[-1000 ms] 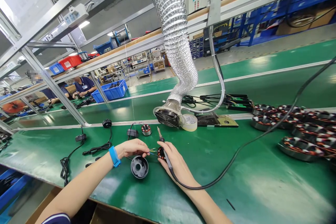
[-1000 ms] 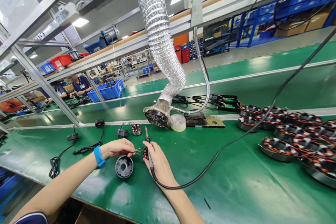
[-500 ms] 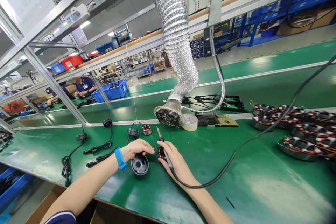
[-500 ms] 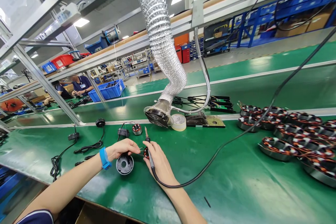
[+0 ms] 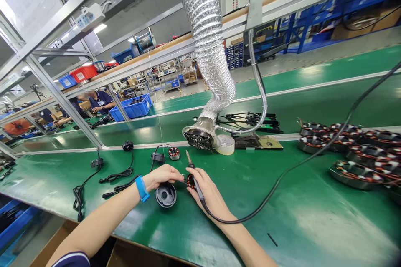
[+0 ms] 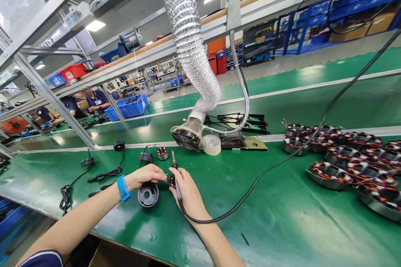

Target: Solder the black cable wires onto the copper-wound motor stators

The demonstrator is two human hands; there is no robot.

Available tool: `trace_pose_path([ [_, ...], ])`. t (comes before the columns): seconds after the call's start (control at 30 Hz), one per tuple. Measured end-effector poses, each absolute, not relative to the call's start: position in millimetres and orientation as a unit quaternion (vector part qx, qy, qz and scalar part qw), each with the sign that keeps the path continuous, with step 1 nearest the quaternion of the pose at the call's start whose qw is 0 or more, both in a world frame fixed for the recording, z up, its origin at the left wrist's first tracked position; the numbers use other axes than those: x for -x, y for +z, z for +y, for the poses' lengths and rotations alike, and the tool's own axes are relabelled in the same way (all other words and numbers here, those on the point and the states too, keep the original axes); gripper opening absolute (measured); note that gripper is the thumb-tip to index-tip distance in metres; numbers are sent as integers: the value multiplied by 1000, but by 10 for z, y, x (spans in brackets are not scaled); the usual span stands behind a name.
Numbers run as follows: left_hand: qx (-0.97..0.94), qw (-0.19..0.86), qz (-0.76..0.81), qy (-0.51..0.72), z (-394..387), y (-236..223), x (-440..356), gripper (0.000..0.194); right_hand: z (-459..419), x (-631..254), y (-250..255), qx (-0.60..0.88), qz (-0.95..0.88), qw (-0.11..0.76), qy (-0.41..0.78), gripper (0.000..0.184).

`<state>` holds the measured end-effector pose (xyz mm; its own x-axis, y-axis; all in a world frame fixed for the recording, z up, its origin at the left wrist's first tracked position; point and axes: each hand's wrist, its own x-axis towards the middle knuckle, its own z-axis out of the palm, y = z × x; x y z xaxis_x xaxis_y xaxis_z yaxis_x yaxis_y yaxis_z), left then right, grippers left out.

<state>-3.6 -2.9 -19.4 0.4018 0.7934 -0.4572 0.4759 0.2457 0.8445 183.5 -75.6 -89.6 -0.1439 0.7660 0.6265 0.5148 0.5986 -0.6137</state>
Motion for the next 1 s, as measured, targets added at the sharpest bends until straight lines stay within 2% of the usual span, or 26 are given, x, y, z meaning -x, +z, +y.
trace_pose_path([
  [0.27, -606, 624, 491, 48, -20, -41, 341, 39, -759, -1819, -924, 423, -755, 480, 147, 59],
  [0.57, -556, 622, 536, 130, -91, -105, 288, 44, -790, -1833, -869, 414, -759, 480, 151, 60],
  [1.0, -672, 488, 538, 148, -107, -175, 68, 38, -800, -1831, -854, 421, -761, 461, 176, 60],
])
